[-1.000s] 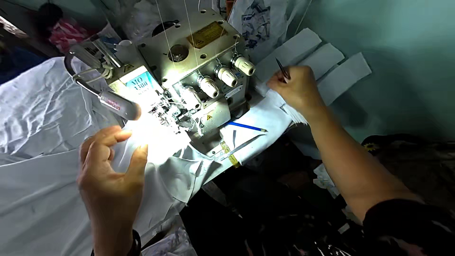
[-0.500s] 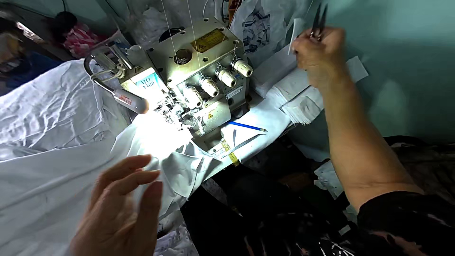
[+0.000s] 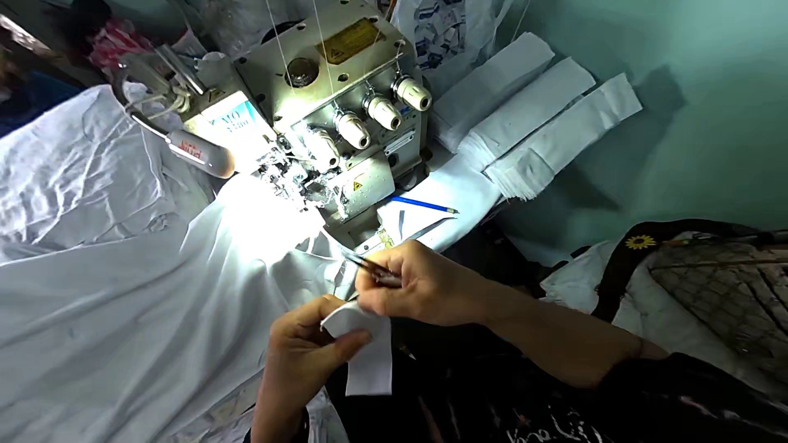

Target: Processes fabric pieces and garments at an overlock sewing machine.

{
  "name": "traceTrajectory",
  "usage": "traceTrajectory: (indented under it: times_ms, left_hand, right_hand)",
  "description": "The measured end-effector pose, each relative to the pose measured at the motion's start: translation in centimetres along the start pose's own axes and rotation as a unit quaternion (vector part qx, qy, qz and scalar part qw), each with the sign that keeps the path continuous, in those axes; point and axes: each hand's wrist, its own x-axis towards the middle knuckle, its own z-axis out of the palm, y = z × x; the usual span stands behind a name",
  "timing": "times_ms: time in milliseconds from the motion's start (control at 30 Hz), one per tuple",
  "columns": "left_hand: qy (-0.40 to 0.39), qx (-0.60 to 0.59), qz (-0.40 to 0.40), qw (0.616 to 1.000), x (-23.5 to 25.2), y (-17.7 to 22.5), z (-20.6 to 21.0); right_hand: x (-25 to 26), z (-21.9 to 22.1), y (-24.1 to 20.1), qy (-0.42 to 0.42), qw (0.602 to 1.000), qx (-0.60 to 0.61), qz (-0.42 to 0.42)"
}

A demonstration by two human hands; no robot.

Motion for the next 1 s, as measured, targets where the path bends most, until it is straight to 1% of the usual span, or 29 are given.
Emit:
traceTrajectory:
  times_ms: [67, 100, 133, 200, 300, 400, 433, 467, 500, 533, 567, 600, 633, 667, 700, 733, 767, 800, 833, 867, 933, 967, 1000]
  left_hand:
    - [0.112, -0.009, -0.019, 0.993, -0.5, 0.0, 0.8]
    - [0.166, -0.021, -0.019, 0.986, -0.6, -0.1, 1.3]
    - [0.200, -0.034, -0.008, 0.979, -0.6, -0.3, 1.8]
    - [0.222, -0.075, 0.037, 0.971, -0.2, -0.8, 2.8]
    - [0.218, -0.098, 0.095, 0.966, 0.4, -1.6, 3.6]
    - [0.230, -0.136, 0.083, 0.960, 0.4, -2.1, 3.2]
    - [0.233, -0.110, 0.074, 0.964, 0.2, -2.0, 2.7]
    - [0.238, -0.047, 0.070, 0.968, 0.0, -1.6, 1.9]
    - [0.242, 0.059, 0.072, 0.966, -0.2, -1.1, 0.8]
    - [0.244, 0.190, 0.075, 0.948, -0.5, -0.5, -0.5]
    - [0.235, 0.312, 0.072, 0.918, -0.8, 0.2, -1.9]
    - [0.214, 0.400, 0.067, 0.888, -1.0, 0.9, -3.0]
    - [0.183, 0.442, 0.064, 0.876, -1.1, 1.5, -3.8]
    - [0.146, 0.435, 0.069, 0.886, -1.0, 1.8, -4.5]
    - [0.101, 0.384, 0.080, 0.914, -0.9, 1.9, -5.0]
    - [0.049, 0.297, 0.089, 0.949, -0.7, 1.7, -5.5]
    - [-0.008, 0.189, 0.088, 0.978, -0.4, 1.3, -5.6]
    - [-0.068, 0.081, 0.079, 0.991, 0.0, 0.8, -5.4]
    - [-0.126, -0.018, 0.066, 0.990, 0.2, 0.4, -4.8]
    - [-0.178, -0.109, 0.049, 0.977, 0.4, 0.2, -3.7]
    - [-0.270, -0.258, 0.008, 0.928, 0.3, 0.6, -1.1]
    - [-0.294, -0.287, -0.002, 0.912, 0.3, 1.5, -0.3]
    - [-0.297, -0.263, 0.001, 0.918, 0.3, 2.9, -0.3]
  right_hand:
    - [0.0, 0.9, 0.3, 0.069, 0.997, -0.010, -0.032]
    - [0.0, 1.2, 0.5, 0.078, 0.995, -0.007, -0.053]
    - [-0.2, 1.5, 0.9, 0.069, 0.995, -0.010, -0.077]
    - [-0.6, 2.6, 1.9, 0.045, 0.990, -0.041, -0.126]
    - [-0.6, 4.1, 3.0, 0.066, 0.974, -0.120, -0.180]
    - [-0.1, 4.7, 3.5, 0.069, 0.961, -0.183, -0.197]
    - [0.1, 4.7, 3.6, 0.062, 0.961, -0.184, -0.199]
    - [0.4, 4.4, 3.7, 0.051, 0.962, -0.177, -0.200]
    - [0.6, 3.9, 3.7, 0.041, 0.965, -0.167, -0.199]
    - [0.9, 3.1, 3.5, 0.027, 0.968, -0.158, -0.192]
    - [1.1, 2.2, 3.3, 0.010, 0.973, -0.146, -0.176]
    - [1.4, 1.1, 3.1, -0.016, 0.982, -0.119, -0.148]
    - [1.7, 0.2, 3.1, -0.047, 0.991, -0.061, -0.106]
    - [1.9, -0.5, 2.9, -0.081, 0.995, 0.020, -0.051]
    - [2.2, -0.9, 2.7, -0.109, 0.989, 0.103, 0.002]
    - [2.4, -1.1, 2.3, -0.124, 0.977, 0.167, 0.039]
    - [2.7, -1.1, 1.8, -0.138, 0.967, 0.208, 0.053]
    - [2.9, -1.0, 1.2, -0.146, 0.960, 0.235, 0.046]
    - [3.1, -0.8, 0.6, -0.151, 0.955, 0.254, 0.026]
    - [3.3, -0.7, 0.1, -0.155, 0.951, 0.266, -0.003]
    - [3.0, -0.6, -0.9, -0.171, 0.952, 0.243, -0.068]
    - [2.4, -0.9, -1.2, -0.182, 0.959, 0.198, -0.093]
    - [1.5, -1.3, -1.5, -0.191, 0.965, 0.147, -0.105]
